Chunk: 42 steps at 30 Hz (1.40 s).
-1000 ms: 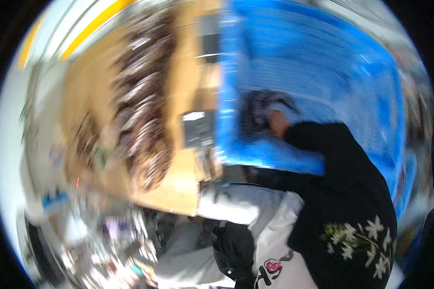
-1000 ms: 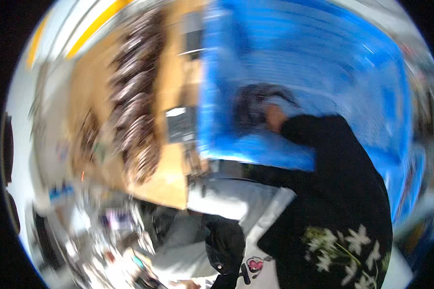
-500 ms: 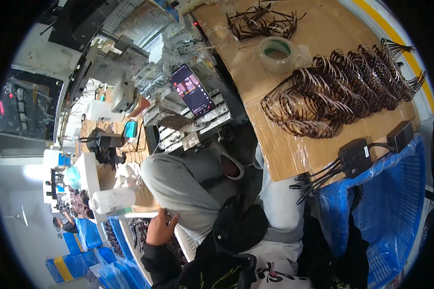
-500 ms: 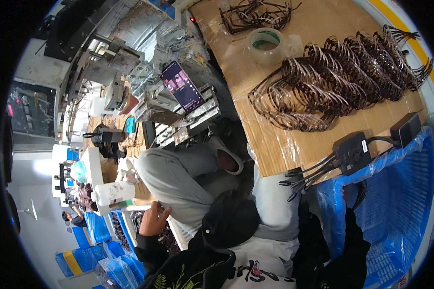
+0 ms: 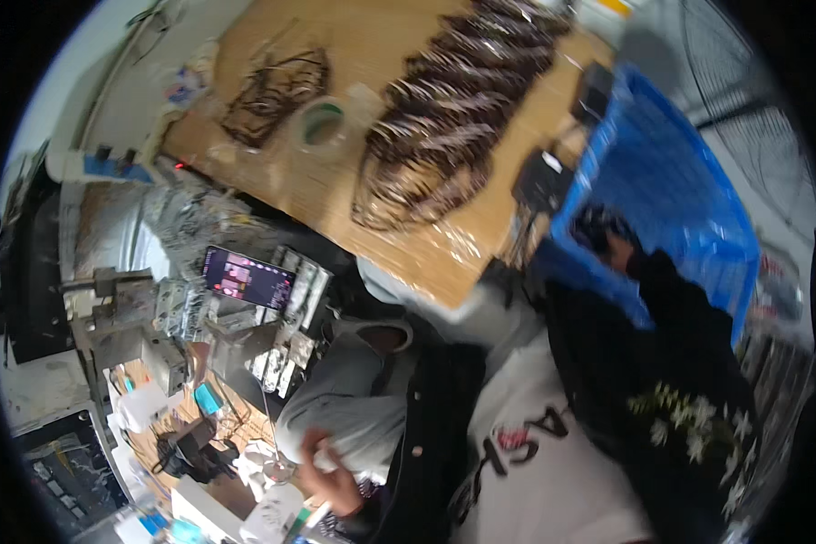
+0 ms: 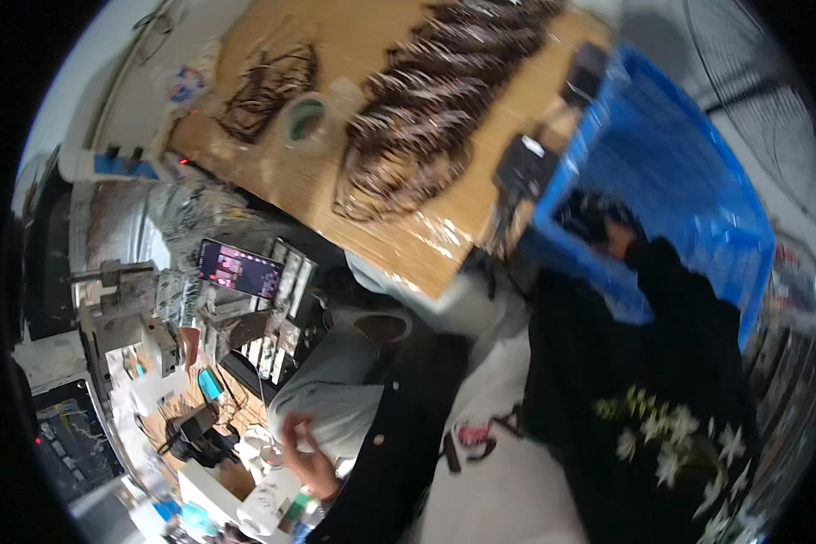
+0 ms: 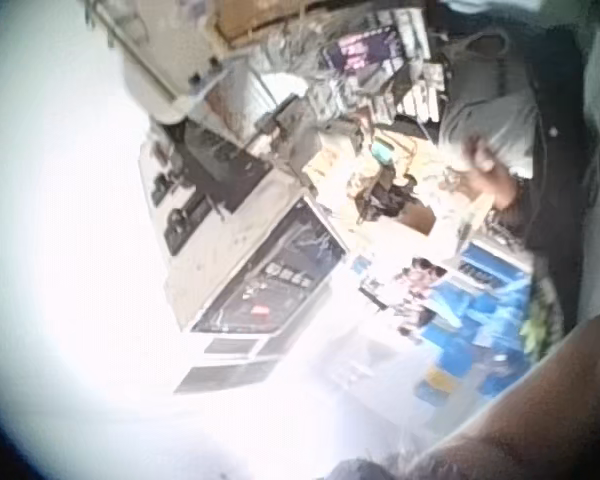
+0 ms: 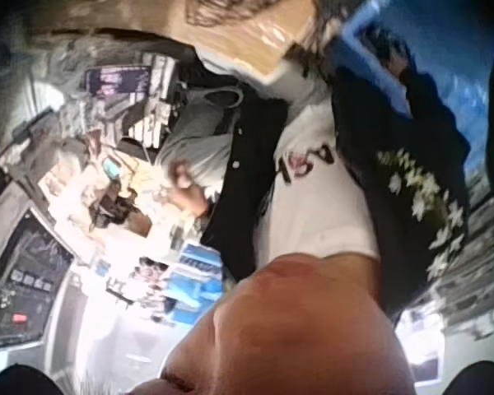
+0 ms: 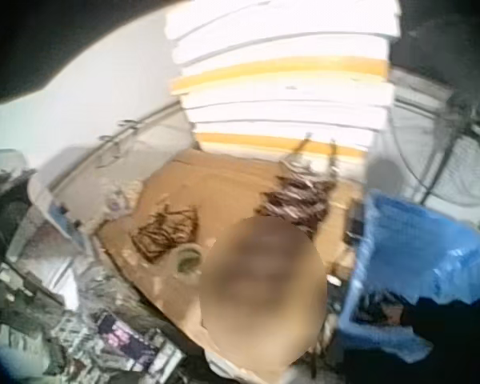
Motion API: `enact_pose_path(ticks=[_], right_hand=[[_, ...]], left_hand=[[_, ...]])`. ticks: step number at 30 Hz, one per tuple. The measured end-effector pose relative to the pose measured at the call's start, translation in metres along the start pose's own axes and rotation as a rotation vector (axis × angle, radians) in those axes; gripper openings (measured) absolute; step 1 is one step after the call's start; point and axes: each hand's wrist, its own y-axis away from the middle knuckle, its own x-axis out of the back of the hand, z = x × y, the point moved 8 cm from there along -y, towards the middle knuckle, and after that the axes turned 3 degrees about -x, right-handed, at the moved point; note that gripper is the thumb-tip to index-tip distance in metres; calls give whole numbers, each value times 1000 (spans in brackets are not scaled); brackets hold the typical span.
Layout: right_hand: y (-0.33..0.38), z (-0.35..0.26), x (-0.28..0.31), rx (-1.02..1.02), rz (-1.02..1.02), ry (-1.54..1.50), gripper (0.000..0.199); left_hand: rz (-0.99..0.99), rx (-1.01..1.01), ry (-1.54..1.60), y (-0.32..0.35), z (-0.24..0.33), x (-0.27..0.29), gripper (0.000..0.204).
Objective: The person repeatedly picks up coiled wire assemblies from a white bin, connects them to a testing fixture on the table, and returns them to the bin. The process is repeated for multiple units throughout the clip.
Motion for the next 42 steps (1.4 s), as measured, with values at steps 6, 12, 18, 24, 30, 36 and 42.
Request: enact_pose_path(ticks=[6,12,18,24,30,36,42], right_hand=[[130,-45,27,506,591,-80,62],[244,-120,6,681,803,-330,66],[284,-273,-140,1452,228,114,40],[278,-312,-276,1463,-315,92,60],[289,-301,-308,1593,-480,-93,59],[277,-296,-324,1380,-835,-109,33],[295,-303,-317,1384,-856,-6,35]], left_hand=[[-113,103,441,45,19,-64,24],[-682,-241,686,69,99,-123,49],[-424,-59,941,79,81,-115,48],[-257,73,635,92,-22,-70,33],[-152,-73,465,132,-52,-63,57],[115,36,340,148,-59,-125,59],[336,30,661,146,-78,-96,62]])
